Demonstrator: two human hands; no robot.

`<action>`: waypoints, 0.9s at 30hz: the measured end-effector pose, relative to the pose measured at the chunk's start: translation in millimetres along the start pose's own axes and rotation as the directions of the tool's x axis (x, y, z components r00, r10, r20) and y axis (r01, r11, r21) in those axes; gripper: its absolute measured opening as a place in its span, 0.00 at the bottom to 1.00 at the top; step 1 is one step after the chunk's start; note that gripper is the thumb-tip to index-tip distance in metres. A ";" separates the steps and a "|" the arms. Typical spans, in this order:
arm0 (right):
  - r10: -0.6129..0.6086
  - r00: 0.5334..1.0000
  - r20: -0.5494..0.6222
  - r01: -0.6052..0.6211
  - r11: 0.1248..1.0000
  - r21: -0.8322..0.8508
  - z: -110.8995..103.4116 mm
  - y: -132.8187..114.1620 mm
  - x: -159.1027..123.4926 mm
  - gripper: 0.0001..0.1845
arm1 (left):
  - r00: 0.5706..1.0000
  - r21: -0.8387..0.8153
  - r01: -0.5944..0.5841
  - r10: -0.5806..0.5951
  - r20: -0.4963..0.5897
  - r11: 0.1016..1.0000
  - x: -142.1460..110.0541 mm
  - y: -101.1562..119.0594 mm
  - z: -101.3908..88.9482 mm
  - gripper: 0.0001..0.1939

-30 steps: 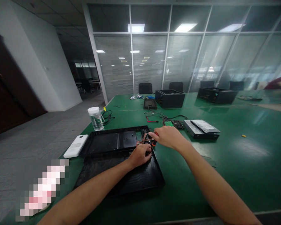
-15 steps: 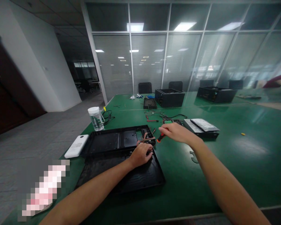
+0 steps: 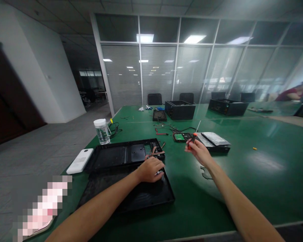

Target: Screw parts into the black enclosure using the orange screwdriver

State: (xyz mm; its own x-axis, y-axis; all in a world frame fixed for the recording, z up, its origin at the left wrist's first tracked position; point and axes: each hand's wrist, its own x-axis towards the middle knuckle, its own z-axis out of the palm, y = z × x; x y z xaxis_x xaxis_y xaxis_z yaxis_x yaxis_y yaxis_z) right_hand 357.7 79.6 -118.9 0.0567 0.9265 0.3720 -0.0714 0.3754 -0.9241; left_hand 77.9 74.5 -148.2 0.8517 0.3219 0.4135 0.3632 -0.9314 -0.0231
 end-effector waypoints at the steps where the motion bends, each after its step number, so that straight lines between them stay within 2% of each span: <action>1: -0.056 0.995 0.081 0.068 0.988 -0.142 12.4 -8.0 -9.7 0.10 | 0.999 0.046 0.012 -0.013 0.029 0.999 2.7 -2.9 -8.2 0.09; 2: -0.111 0.978 0.176 0.159 0.944 -0.288 25.9 -15.8 -23.0 0.08 | 0.997 0.085 0.053 -0.058 0.051 0.995 4.8 -7.3 -17.4 0.08; 3: -0.140 0.942 0.305 0.267 0.865 -0.425 39.9 -22.8 -39.7 0.06 | 0.990 0.112 0.124 -0.131 0.057 0.986 5.6 -12.9 -27.3 0.09; 4: -0.123 0.886 0.447 0.370 0.769 -0.521 53.3 -28.4 -59.1 0.03 | 0.973 0.123 0.217 -0.224 0.047 0.968 4.5 -19.8 -37.1 0.10; 5: -0.055 0.812 0.581 0.463 0.667 -0.584 65.4 -32.2 -80.1 0.06 | 0.948 0.116 0.310 -0.316 0.036 0.944 1.4 -27.5 -46.2 0.13; 7: 0.063 0.715 0.696 0.601 0.452 -0.659 81.9 -34.2 -122.1 0.19 | 0.892 0.067 0.442 -0.447 0.072 0.894 -11.2 -44.0 -60.2 0.21; 9: 0.140 0.702 0.698 0.649 0.279 -0.708 85.5 -30.1 -156.7 0.21 | 0.841 0.033 0.505 -0.500 0.206 0.863 -29.8 -59.0 -66.6 0.24; 11: 0.163 0.714 0.681 0.651 0.201 -0.732 77.5 -24.5 -179.7 0.18 | 0.785 0.049 0.517 -0.496 0.371 0.854 -48.9 -69.3 -65.9 0.22; 13: 0.168 0.729 0.664 0.638 0.186 -0.747 63.7 -21.4 -192.8 0.14 | 0.761 0.082 0.472 -0.453 0.464 0.878 -63.1 -73.3 -61.4 0.17; 16: 0.185 0.761 0.622 0.592 0.195 -0.782 47.9 -24.3 -201.7 0.13 | 0.821 0.129 0.328 -0.350 0.450 0.936 -69.8 -70.0 -57.7 0.09; 19: 0.214 0.802 0.558 0.518 0.216 -0.828 48.3 -29.0 -199.1 0.14 | 0.864 0.187 0.240 -0.297 0.406 0.953 -62.5 -60.8 -68.4 0.06; 21: 0.235 0.819 0.524 0.477 0.230 -0.849 56.0 -27.4 -186.9 0.13 | 0.878 0.207 0.227 -0.292 0.379 0.952 -55.0 -51.2 -85.2 0.06; 24: 0.250 0.822 0.511 0.453 0.256 -0.854 72.1 -13.9 -150.0 0.10 | 0.900 0.199 0.205 -0.265 0.345 0.958 -46.4 -26.8 -118.8 0.06; 26: 0.198 0.823 0.532 0.470 0.290 -0.834 82.8 0.7 -118.2 0.10 | 0.910 0.182 0.187 -0.240 0.338 0.965 -44.1 -3.5 -139.5 0.06; 27: 0.115 0.827 0.550 0.495 0.314 -0.810 87.6 8.6 -102.7 0.11 | 0.912 0.168 0.181 -0.230 0.340 0.969 -44.2 9.6 -147.5 0.06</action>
State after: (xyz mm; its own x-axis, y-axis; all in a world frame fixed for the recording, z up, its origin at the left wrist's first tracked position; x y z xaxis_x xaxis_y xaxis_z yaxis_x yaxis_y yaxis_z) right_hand 264.1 -10.0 -157.4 -0.5094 0.8237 0.2490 0.8123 0.5558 -0.1767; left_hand -12.0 26.3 -32.5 0.8218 0.5651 0.0734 0.5698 -0.8157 -0.1002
